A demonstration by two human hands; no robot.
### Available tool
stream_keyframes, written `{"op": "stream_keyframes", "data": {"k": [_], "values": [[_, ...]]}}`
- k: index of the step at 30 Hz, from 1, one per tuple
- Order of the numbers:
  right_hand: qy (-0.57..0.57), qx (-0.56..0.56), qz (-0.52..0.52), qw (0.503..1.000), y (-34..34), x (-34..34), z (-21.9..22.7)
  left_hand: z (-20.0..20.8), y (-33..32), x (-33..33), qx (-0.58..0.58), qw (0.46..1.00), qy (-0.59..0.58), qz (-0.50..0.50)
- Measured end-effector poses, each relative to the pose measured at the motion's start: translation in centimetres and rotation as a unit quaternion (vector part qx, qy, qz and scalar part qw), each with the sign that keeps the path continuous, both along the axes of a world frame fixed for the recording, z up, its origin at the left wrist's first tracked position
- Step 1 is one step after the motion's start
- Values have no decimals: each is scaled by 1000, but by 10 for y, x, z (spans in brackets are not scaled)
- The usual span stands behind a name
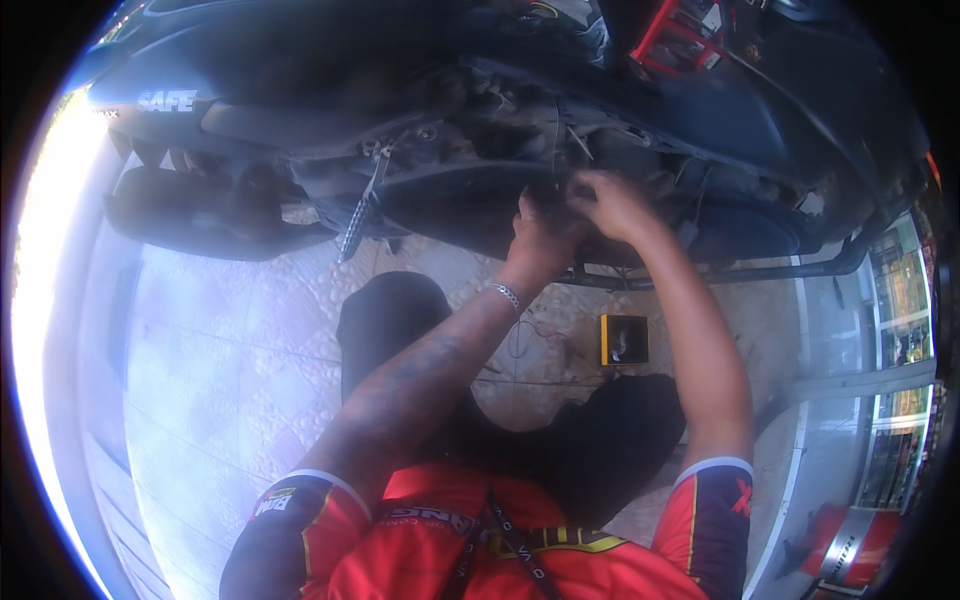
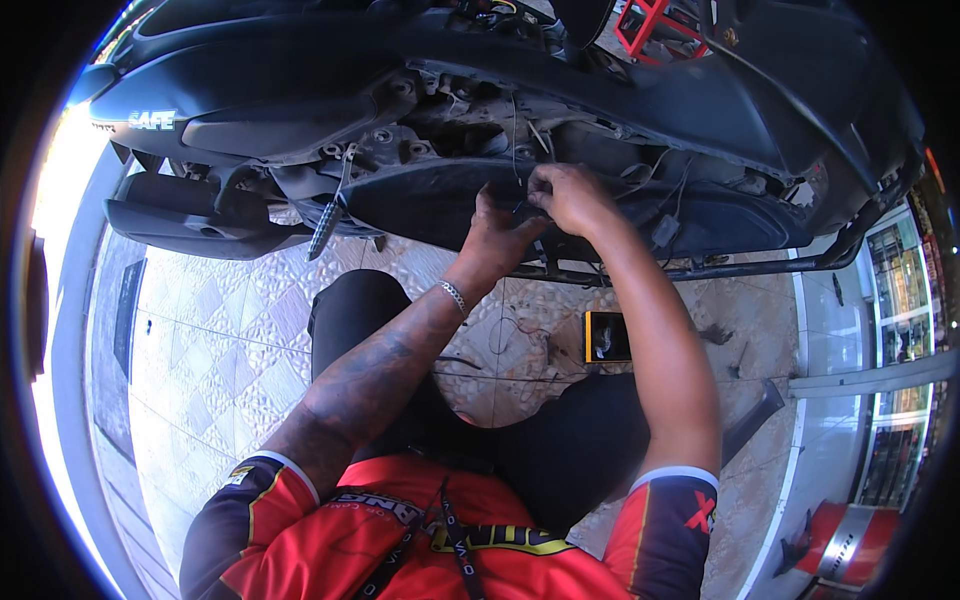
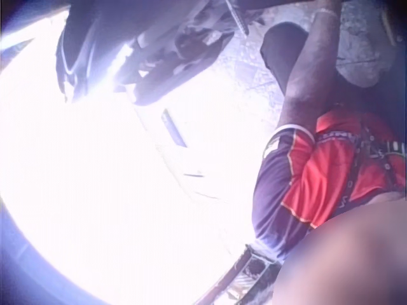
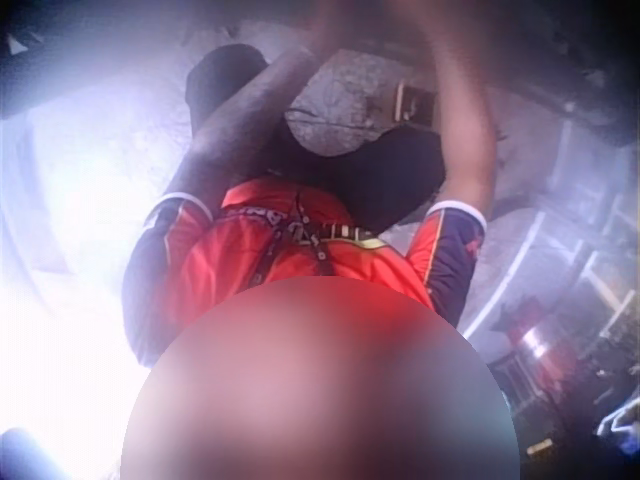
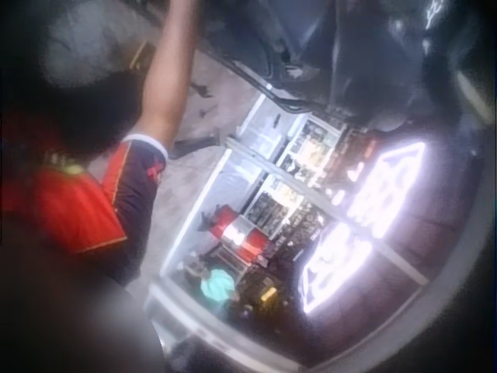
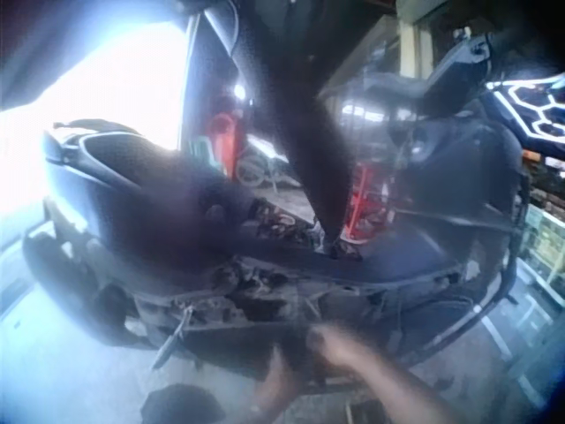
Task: The person works on the motorcycle's wiring harness, stripping wire ends and wrapping connections with electrical tape. They handle multiple wires and a roll of tape while kneeling beside the bike.
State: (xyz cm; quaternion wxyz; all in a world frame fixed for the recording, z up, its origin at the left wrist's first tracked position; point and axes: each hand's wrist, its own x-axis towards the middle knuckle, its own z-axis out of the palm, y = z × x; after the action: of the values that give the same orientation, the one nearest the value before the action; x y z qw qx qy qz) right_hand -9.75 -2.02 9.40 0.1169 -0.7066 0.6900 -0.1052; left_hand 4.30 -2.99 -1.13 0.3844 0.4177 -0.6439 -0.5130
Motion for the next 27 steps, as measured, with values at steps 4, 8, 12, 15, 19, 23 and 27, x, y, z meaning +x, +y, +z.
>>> {"op": "stream_keyframes", "data": {"k": [4, 8, 12, 15, 19, 23, 27], "values": [[-27, -20, -23, 999, -2, -7, -7, 17, 5, 2, 22, 997, -55, -56], [-65, -26, -46, 996, -8, -2, -16, 31, 8, 5, 25, 996, -68, -43], [-76, -79, -108, 988, -15, 12, -23, 38, 8, 8, 33, 994, -84, -59], [-53, -75, -108, 990, -19, 16, -22, 40, 8, 10, 22, 994, -85, -59], [-13, -47, -106, 993, -21, 18, -18, 44, 11, 11, 53, 996, -64, -45], [30, -38, -105, 993, -19, 18, -13, 45, 16, 10, 61, 998, -23, -3], [8, -6, -73, 997, -16, 13, -5, 45, 14, 8, 30, 998, 2, 46]]}}
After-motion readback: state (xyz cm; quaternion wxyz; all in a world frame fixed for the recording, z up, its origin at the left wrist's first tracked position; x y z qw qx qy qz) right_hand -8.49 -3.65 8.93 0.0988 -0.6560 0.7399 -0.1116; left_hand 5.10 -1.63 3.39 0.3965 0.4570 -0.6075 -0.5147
